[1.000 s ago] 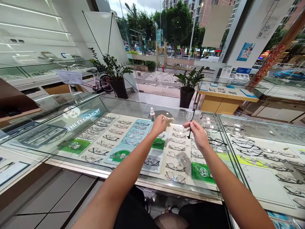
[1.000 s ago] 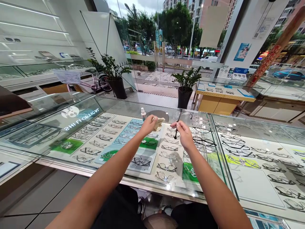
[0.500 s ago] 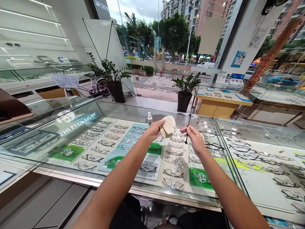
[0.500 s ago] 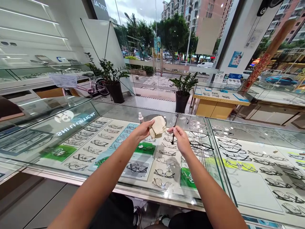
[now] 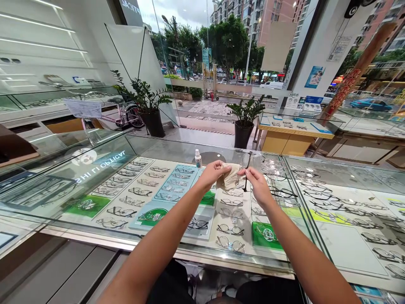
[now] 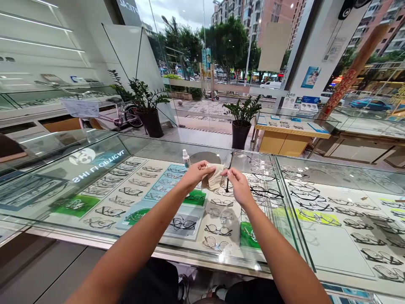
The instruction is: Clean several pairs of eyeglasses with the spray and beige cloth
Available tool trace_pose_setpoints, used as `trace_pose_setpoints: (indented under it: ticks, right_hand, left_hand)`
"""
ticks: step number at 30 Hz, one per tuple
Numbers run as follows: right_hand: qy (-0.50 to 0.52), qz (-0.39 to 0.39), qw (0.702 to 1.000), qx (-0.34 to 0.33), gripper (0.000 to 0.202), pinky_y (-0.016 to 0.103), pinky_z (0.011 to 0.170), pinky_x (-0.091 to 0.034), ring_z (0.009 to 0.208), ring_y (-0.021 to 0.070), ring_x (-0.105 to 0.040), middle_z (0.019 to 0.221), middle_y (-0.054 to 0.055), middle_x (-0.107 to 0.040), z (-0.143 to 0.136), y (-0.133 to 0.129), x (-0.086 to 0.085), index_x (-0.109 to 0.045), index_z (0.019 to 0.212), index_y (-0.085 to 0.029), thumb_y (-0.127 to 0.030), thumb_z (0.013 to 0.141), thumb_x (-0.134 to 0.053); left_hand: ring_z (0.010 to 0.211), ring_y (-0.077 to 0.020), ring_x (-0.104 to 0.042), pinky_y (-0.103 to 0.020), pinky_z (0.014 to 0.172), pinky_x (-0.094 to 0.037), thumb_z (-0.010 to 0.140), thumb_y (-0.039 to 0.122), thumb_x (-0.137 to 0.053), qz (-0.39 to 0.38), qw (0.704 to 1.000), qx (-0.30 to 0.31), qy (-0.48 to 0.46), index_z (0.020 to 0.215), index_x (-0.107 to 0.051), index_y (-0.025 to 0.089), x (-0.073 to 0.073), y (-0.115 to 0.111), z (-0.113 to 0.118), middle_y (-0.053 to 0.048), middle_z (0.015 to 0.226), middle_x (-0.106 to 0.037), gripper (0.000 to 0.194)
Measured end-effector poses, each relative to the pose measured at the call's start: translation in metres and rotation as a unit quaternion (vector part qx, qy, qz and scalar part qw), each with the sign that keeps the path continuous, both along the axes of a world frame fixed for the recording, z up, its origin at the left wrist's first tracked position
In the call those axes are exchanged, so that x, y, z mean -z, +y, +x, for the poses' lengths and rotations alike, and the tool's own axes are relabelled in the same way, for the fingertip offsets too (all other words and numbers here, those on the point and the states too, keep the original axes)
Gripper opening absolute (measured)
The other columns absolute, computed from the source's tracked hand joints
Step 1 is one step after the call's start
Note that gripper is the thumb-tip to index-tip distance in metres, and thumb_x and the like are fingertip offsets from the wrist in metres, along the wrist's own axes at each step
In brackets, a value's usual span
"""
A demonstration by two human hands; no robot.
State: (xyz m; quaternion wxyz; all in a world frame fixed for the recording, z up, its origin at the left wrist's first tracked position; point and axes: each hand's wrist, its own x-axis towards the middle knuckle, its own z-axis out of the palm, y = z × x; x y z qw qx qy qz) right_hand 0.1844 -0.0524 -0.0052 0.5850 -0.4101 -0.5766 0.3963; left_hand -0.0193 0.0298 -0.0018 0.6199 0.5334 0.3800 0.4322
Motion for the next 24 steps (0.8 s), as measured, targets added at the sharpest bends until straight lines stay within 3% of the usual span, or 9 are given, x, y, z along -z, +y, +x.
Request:
trace_pose_setpoints:
  ticks: [6, 14, 17, 24]
  right_hand:
    - [0.062, 0.001, 0.998, -0.025, 0.041, 0.046, 0.111, -0.051, 0.112, 0.0277, -0.068, 0.109, 0.006, -0.077, 0.001, 0.002, 0.001, -0.073, 0.091, -0.027, -0.067, 0.098, -0.068]
    - [0.031, 0.008, 0.998, -0.049, 0.041, 0.044, 0.109, -0.049, 0.108, 0.0273, -0.068, 0.105, 0.006, -0.077, -0.002, 0.000, 0.001, -0.077, 0.093, -0.027, -0.066, 0.100, -0.067]
    - [0.005, 0.007, 0.998, -0.064, 0.042, 0.043, 0.106, -0.049, 0.108, 0.0272, -0.068, 0.106, 0.006, -0.077, -0.003, -0.005, -0.004, -0.078, 0.095, -0.027, -0.067, 0.101, -0.064]
    - [-0.025, 0.015, 0.999, -0.038, 0.042, 0.041, 0.096, -0.050, 0.098, 0.0265, -0.067, 0.098, 0.006, -0.077, -0.005, -0.008, -0.011, -0.080, 0.091, -0.027, -0.066, 0.101, -0.065]
  left_hand:
    - [0.059, -0.0105, -0.053, -0.025, 0.055, -0.035, 0.071, 0.058, -0.092, 0.000, 0.999, 0.032, 0.018, 0.082, -0.067, 0.019, -0.004, -0.004, 0.002, 0.000, 0.071, -0.063, 0.048]
    - [0.055, -0.0085, -0.044, -0.024, 0.055, -0.030, 0.069, 0.065, -0.092, -0.011, 0.997, 0.071, 0.024, 0.077, -0.066, 0.019, -0.003, -0.007, 0.005, 0.004, 0.062, -0.052, 0.053]
    - [0.053, -0.0083, -0.043, -0.024, 0.054, -0.028, 0.068, 0.067, -0.092, -0.008, 0.997, 0.069, 0.019, 0.077, -0.064, 0.019, 0.000, -0.006, 0.006, 0.004, 0.061, -0.053, 0.057]
    - [0.057, -0.0118, -0.056, -0.025, 0.055, -0.039, 0.069, 0.073, -0.089, 0.014, 0.997, 0.067, 0.023, 0.087, -0.062, 0.020, 0.000, -0.002, 0.002, 0.000, 0.070, -0.067, 0.062]
